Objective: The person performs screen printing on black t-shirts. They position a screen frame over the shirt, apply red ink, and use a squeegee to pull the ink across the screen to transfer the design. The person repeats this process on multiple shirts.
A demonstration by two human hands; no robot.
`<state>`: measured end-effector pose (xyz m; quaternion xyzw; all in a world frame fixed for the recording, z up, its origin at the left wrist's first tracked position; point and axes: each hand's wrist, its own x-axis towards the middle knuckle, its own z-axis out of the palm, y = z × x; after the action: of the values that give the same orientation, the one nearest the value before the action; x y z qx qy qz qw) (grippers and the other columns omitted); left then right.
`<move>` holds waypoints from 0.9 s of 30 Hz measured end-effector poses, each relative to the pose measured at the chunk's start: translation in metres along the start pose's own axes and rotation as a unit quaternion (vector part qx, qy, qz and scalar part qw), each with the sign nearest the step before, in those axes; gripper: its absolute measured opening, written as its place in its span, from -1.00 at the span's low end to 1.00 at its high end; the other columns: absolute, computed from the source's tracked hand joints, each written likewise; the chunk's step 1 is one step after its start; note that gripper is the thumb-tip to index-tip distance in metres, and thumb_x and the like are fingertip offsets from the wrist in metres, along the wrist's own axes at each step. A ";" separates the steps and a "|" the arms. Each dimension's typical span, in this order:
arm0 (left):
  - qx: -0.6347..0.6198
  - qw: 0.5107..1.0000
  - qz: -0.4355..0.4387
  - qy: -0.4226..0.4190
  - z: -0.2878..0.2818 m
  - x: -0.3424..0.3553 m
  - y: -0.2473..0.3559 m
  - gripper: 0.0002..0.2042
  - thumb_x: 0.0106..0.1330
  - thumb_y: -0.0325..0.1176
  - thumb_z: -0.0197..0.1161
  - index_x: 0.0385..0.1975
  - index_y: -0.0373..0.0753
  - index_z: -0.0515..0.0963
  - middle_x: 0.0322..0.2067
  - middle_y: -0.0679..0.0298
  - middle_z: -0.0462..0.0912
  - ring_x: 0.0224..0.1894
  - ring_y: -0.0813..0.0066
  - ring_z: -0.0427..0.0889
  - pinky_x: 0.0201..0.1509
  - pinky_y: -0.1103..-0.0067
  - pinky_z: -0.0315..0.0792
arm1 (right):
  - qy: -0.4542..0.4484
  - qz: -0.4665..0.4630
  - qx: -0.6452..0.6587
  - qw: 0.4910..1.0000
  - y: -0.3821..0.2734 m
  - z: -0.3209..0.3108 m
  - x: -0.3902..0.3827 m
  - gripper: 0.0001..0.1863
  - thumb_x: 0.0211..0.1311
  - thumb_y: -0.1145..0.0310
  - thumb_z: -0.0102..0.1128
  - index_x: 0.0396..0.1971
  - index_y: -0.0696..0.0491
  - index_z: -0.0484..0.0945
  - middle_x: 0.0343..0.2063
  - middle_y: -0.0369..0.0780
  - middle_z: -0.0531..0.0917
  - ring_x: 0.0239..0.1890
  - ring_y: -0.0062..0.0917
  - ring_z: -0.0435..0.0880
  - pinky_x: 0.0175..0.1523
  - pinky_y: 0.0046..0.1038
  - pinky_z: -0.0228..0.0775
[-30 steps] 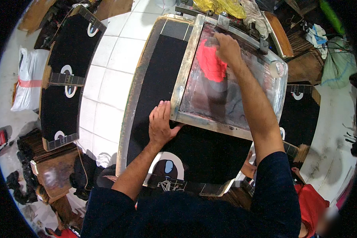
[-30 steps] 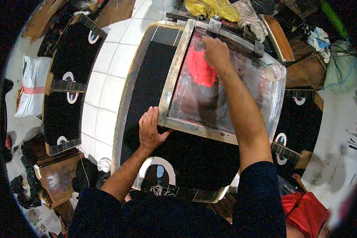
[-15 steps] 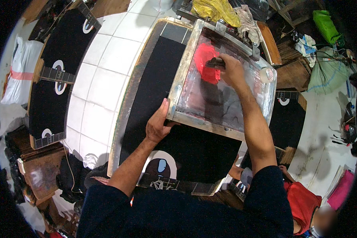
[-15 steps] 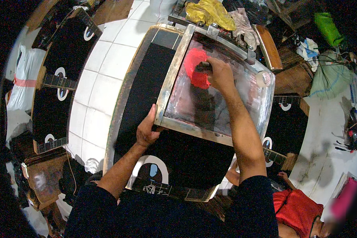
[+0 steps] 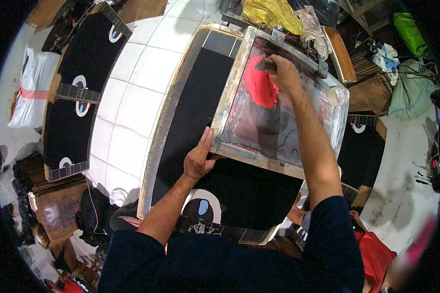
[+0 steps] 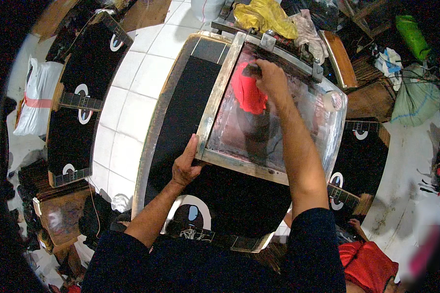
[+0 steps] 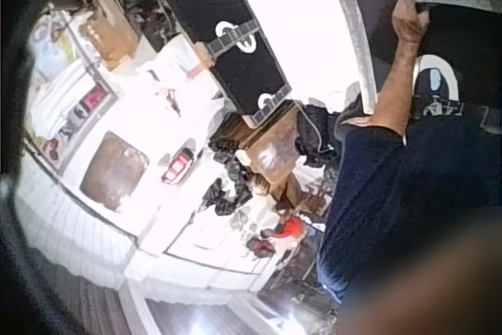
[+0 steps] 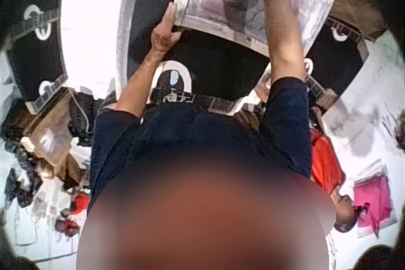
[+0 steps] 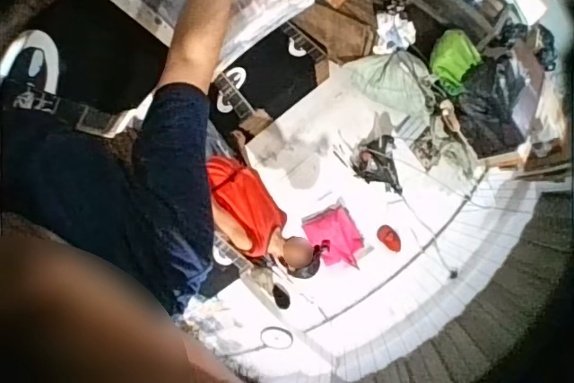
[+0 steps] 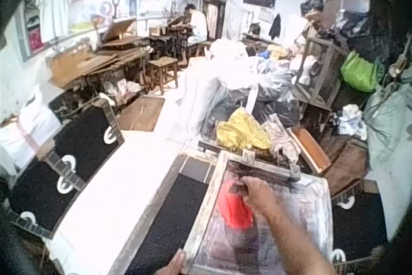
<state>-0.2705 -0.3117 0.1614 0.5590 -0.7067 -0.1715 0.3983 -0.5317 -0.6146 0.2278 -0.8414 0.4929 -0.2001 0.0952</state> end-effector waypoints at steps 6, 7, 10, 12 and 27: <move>-0.019 0.999 -0.019 -0.028 -0.003 -0.002 -0.001 -0.10 0.09 -0.32 0.59 0.48 -0.23 0.27 0.38 -0.14 0.40 0.05 0.03 0.74 -0.06 0.38 0.69 | 0.037 0.046 -0.028 0.998 -0.060 -0.003 -0.114 -0.56 -0.04 0.57 0.32 -0.07 0.00 0.63 -0.15 -0.16 0.69 0.01 -0.11 0.64 0.18 -0.17 0.42; -0.021 1.000 -0.007 -0.015 -0.003 -0.003 0.000 -0.11 0.09 -0.31 0.59 0.47 -0.22 0.28 0.38 -0.14 0.40 0.05 0.02 0.74 -0.05 0.38 0.69 | 0.053 0.053 -0.029 0.997 -0.068 -0.004 -0.127 -0.51 -0.08 0.59 0.31 -0.03 -0.03 0.63 -0.11 -0.18 0.70 0.04 -0.13 0.64 0.19 -0.16 0.42; -0.047 0.999 -0.022 -0.004 -0.001 -0.003 0.001 -0.15 0.09 -0.28 0.59 0.44 -0.21 0.33 0.36 -0.20 0.40 0.12 -0.03 0.70 -0.01 0.36 0.68 | 0.144 0.067 -0.030 0.987 -0.090 -0.006 -0.150 -0.43 -0.08 0.59 0.27 0.05 -0.07 0.63 0.01 -0.22 0.71 0.12 -0.20 0.64 0.21 -0.16 0.40; -0.049 0.998 -0.026 0.001 -0.001 -0.002 0.004 -0.17 0.10 -0.27 0.59 0.42 -0.21 0.37 0.34 -0.21 0.42 0.18 -0.05 0.65 0.05 0.34 0.67 | 0.205 0.082 -0.030 0.975 -0.107 -0.009 -0.162 -0.45 0.02 0.56 0.26 0.10 -0.09 0.63 0.07 -0.24 0.71 0.16 -0.27 0.64 0.23 -0.18 0.36; -0.118 0.985 0.072 0.107 -0.136 0.148 0.094 -0.13 0.09 -0.39 0.60 0.46 -0.12 0.32 0.09 0.09 0.72 -0.24 0.34 0.82 -0.15 0.47 0.66 | 0.419 0.176 -0.070 0.888 -0.202 -0.200 -0.082 -0.64 0.28 0.14 0.38 0.02 -0.08 0.68 -0.15 -0.14 0.79 -0.09 -0.13 0.77 0.01 -0.17 0.55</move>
<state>-0.2379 -0.3914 0.3656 0.4709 -0.6736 -0.1636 0.5457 -0.4936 -0.4355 0.4602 -0.5831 0.6397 -0.4790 -0.1460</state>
